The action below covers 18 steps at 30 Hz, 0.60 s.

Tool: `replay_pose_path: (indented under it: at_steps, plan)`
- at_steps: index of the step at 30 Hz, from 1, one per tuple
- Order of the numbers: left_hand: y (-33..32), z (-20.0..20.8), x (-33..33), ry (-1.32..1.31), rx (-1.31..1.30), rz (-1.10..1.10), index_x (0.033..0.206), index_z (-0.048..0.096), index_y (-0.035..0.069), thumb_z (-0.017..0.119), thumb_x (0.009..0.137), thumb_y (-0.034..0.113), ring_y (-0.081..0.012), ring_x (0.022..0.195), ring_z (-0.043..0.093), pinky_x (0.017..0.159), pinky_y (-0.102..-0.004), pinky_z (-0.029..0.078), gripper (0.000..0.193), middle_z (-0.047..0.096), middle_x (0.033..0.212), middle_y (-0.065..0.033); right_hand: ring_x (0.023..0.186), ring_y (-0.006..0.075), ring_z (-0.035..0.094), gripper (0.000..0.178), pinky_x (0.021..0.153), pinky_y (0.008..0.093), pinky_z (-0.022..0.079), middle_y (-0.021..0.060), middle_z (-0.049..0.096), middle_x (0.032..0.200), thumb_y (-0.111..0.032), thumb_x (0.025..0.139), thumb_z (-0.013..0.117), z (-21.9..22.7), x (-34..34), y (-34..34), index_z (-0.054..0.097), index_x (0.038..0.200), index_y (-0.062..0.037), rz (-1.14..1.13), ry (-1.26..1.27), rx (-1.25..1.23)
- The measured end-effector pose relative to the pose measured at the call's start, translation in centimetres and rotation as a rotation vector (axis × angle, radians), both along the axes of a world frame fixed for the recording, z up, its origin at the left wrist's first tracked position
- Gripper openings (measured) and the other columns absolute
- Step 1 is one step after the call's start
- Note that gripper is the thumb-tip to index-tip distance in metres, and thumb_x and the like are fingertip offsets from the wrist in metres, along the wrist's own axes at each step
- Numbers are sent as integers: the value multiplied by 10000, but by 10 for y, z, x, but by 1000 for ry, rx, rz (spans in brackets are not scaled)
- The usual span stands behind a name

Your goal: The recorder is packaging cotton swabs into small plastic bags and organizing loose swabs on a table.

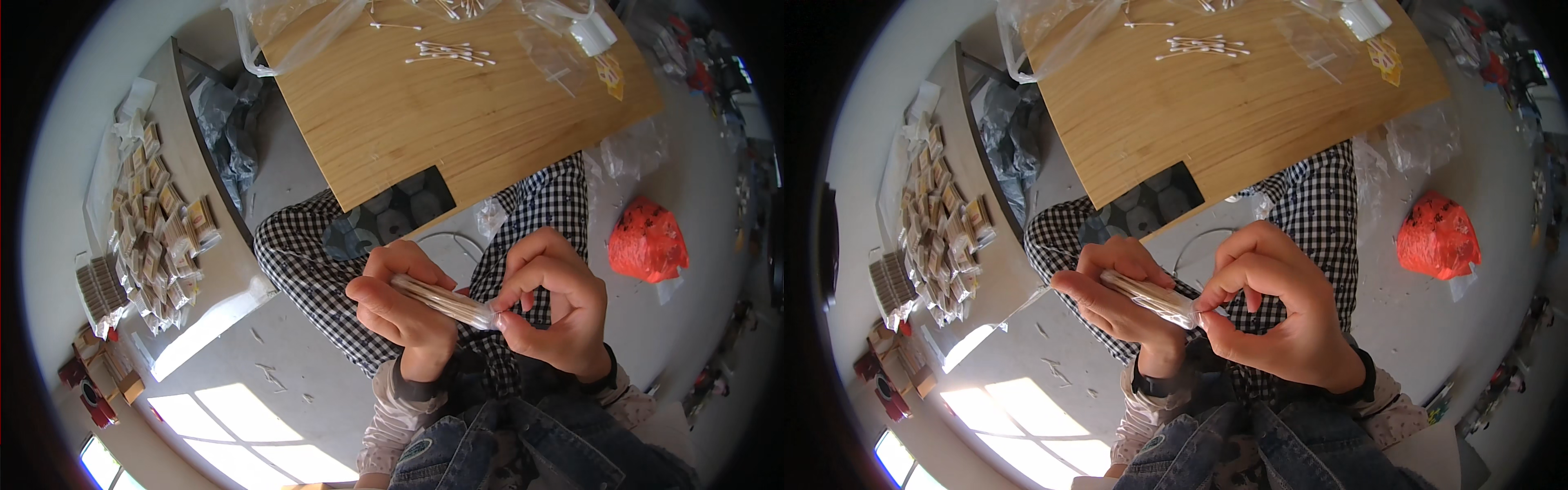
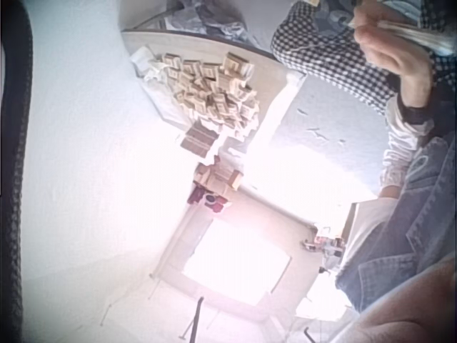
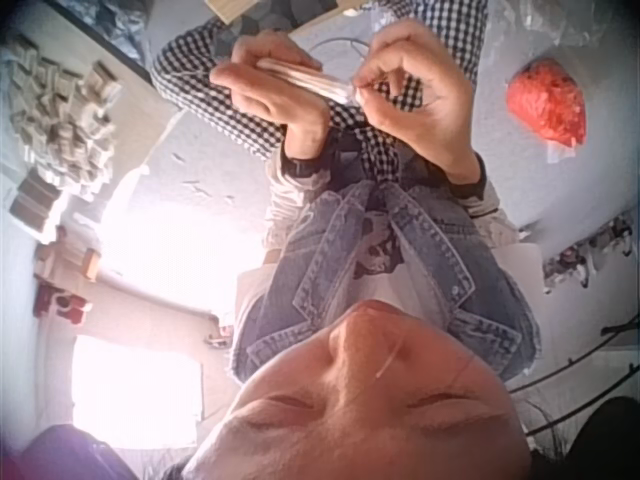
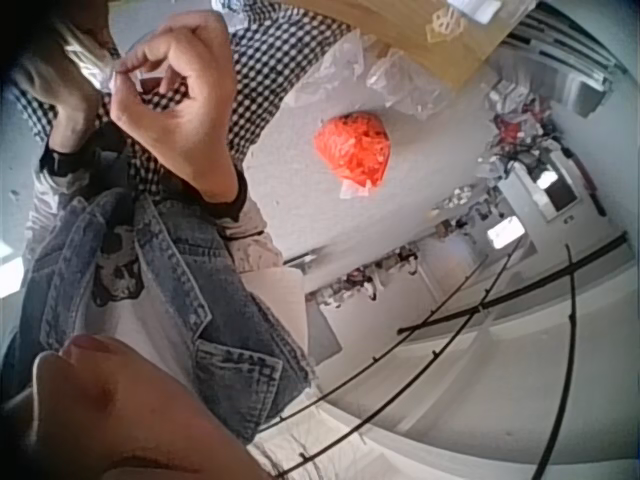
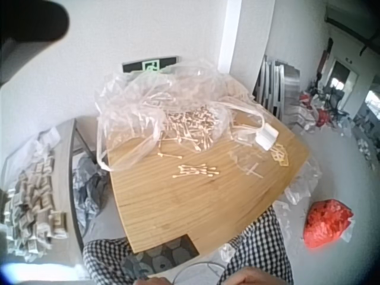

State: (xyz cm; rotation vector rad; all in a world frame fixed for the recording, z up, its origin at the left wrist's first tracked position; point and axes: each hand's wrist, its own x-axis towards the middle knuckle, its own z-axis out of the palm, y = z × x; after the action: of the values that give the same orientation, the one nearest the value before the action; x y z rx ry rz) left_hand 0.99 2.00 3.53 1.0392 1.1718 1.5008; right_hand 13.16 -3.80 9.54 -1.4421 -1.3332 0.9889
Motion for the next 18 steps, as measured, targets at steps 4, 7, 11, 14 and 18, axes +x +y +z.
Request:
replay_pose_path:
  at_steps: [4, 7, 11, 14, 18]
  plan:
    - [0, 6, 1, -27, 1, -21, 608, 442, 86, 201, 1014, 616, -109, 339, 374, 338, -224, 246, 710, 412, 427, -42, 709, 81, 496, 160, 563, 210, 385, 43, 563, 916, -5, 694, 749, -1, 1, -1, 677, 832, -43, -2, 98, -15]
    - [0, 8, 1, -27, -4, -24, 604, 439, 87, 189, 1013, 620, -109, 335, 365, 335, -223, 237, 717, 415, 428, -42, 700, 83, 484, 156, 565, 209, 379, 48, 556, 913, 2, 688, 737, 1, 0, 1, 662, 817, -43, 17, 133, -28]
    - [-3, 8, -6, 3, -22, -75, 624, 457, 73, 143, 1003, 632, -111, 353, 400, 354, -225, 276, 745, 455, 462, -49, 693, 91, 473, 157, 559, 217, 370, 38, 530, 895, 12, 674, 701, 4, -2, 2, 609, 786, -50, 25, 57, -19]
    - [-2, 6, -1, -64, -48, -92, 619, 457, 72, 150, 1002, 635, -113, 351, 396, 353, -229, 277, 747, 448, 459, -49, 699, 97, 469, 165, 563, 223, 370, 35, 515, 887, 13, 674, 683, 4, -4, 2, 580, 785, -54, 44, 42, -26]
    - [-1, 5, 1, -111, -35, -35, 584, 434, 89, 197, 1008, 633, -115, 326, 346, 335, -233, 237, 729, 397, 423, -41, 709, 107, 464, 170, 576, 232, 378, 37, 502, 888, 13, 689, 664, 4, -5, 2, 560, 804, -57, 61, 81, -51]
